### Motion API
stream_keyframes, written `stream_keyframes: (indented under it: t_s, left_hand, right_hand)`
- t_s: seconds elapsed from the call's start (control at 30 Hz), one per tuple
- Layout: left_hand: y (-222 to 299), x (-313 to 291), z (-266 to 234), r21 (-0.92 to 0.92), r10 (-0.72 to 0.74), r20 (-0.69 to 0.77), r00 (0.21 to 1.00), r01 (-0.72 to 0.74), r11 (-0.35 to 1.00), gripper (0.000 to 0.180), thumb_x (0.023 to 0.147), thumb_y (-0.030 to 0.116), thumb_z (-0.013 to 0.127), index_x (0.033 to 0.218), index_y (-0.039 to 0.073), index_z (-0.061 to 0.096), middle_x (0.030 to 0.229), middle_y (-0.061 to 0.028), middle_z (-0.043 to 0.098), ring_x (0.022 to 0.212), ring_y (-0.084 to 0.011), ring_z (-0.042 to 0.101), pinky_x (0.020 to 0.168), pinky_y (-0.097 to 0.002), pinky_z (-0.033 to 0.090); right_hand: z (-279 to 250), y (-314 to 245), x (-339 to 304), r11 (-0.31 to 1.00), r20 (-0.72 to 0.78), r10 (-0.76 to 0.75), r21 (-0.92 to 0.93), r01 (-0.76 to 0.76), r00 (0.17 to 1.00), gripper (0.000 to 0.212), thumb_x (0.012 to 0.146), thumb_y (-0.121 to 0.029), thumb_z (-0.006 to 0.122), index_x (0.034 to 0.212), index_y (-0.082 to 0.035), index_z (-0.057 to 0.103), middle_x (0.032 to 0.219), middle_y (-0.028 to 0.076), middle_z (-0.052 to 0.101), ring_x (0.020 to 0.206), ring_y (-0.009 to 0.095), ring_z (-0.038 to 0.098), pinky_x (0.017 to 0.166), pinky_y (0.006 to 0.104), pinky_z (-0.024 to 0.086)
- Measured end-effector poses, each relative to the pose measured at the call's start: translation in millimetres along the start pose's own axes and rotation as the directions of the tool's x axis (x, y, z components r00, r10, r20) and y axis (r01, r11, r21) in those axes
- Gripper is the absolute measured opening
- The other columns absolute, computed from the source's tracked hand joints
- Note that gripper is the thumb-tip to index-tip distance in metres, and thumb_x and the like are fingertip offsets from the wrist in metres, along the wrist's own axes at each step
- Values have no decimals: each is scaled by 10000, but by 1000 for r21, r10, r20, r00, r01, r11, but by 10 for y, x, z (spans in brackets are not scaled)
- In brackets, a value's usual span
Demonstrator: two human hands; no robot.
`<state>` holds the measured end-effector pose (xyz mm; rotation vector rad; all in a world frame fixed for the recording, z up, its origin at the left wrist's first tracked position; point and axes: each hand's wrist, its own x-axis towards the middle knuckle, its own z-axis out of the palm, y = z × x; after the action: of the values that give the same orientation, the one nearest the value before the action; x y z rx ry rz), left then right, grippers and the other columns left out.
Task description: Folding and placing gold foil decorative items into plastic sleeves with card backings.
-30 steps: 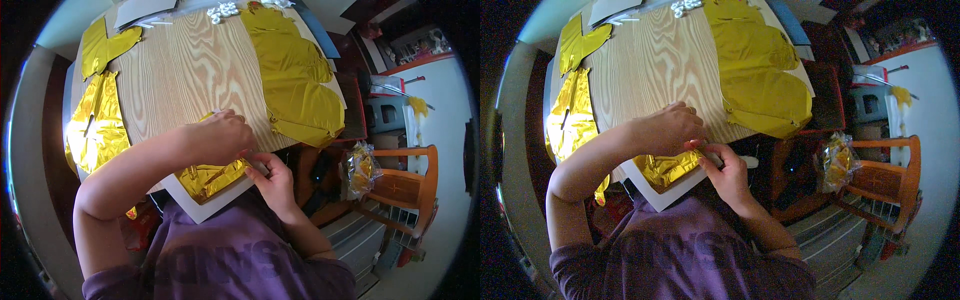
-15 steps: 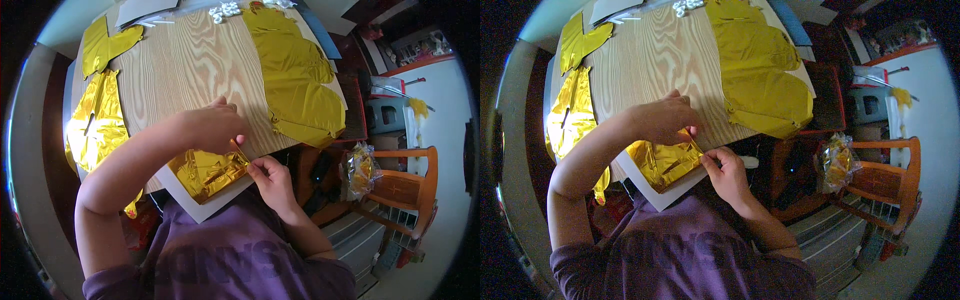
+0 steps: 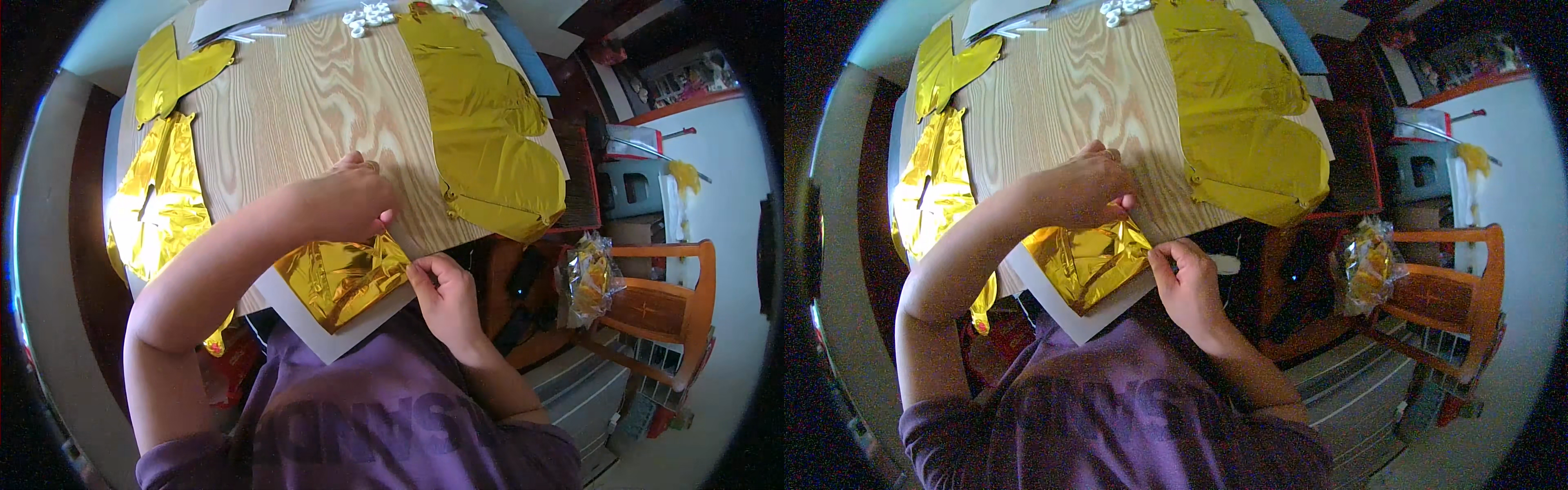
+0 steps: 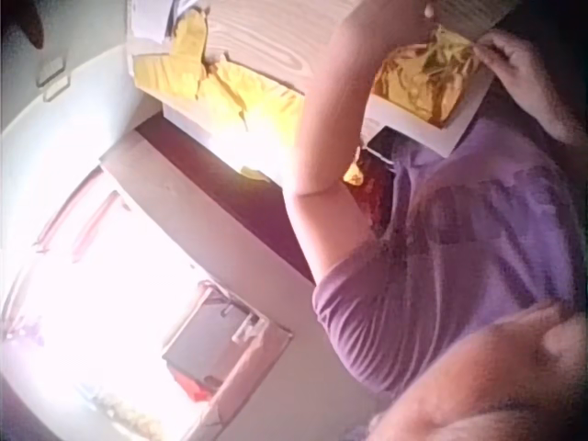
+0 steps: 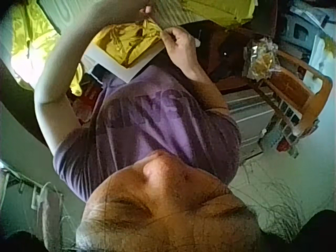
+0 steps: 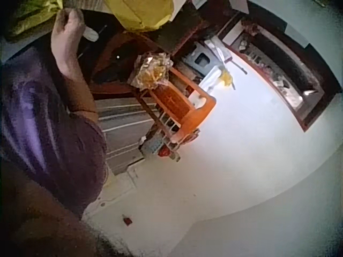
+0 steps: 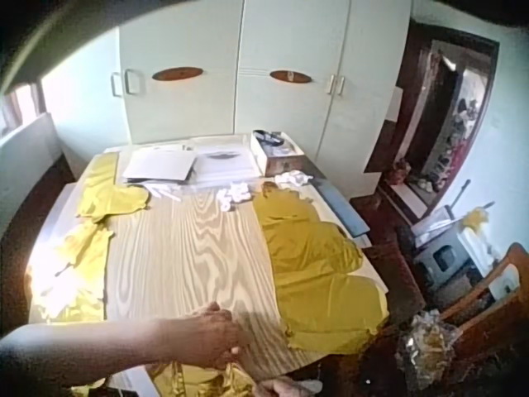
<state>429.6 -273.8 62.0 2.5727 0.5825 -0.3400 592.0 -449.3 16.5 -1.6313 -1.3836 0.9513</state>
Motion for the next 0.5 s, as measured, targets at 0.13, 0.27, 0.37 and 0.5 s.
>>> stream_keyframes:
  t_s: [0.13, 0.27, 0.37, 0.5]
  left_hand:
    - [111, -181, 189, 158, 60, -424, 904, 9, 987, 308, 805, 227, 717, 1077, 96, 659, 1079, -101, 625, 1042, -302, 579, 965, -440, 427]
    - [349, -479, 460, 217, 162, -603, 781, -35, 975, 403, 780, 210, 745, 1151, 95, 638, 1196, -117, 590, 1150, -306, 560, 1044, -492, 436]
    - [394, -564, 691, 160, 108, -612, 784, -11, 987, 428, 789, 244, 749, 1182, 114, 640, 1247, -118, 575, 1220, -316, 538, 1053, -526, 427]
    - [397, -552, 726, 112, 67, -579, 813, -2, 994, 457, 804, 313, 745, 1202, 121, 631, 1277, -119, 558, 1232, -324, 526, 1043, -534, 427]
  right_hand:
    - [10, 14, 1, 1000, -22, -11, -13, 11, 1000, 106, 897, -68, 690, 864, 26, 655, 826, 171, 666, 783, 321, 673, 715, 386, 513]
    - [6, -4, 16, 1000, -29, -17, -15, 17, 999, 109, 886, -61, 692, 842, 29, 650, 827, 178, 666, 777, 335, 669, 701, 401, 510]
    - [36, -16, 10, 999, -50, -28, -34, 26, 998, 109, 879, -56, 687, 829, 33, 647, 811, 187, 662, 759, 347, 666, 685, 411, 507]
    - [55, -27, 33, 997, -68, -46, -70, 42, 997, 99, 875, -44, 673, 823, 36, 645, 783, 192, 655, 730, 359, 661, 665, 417, 505]
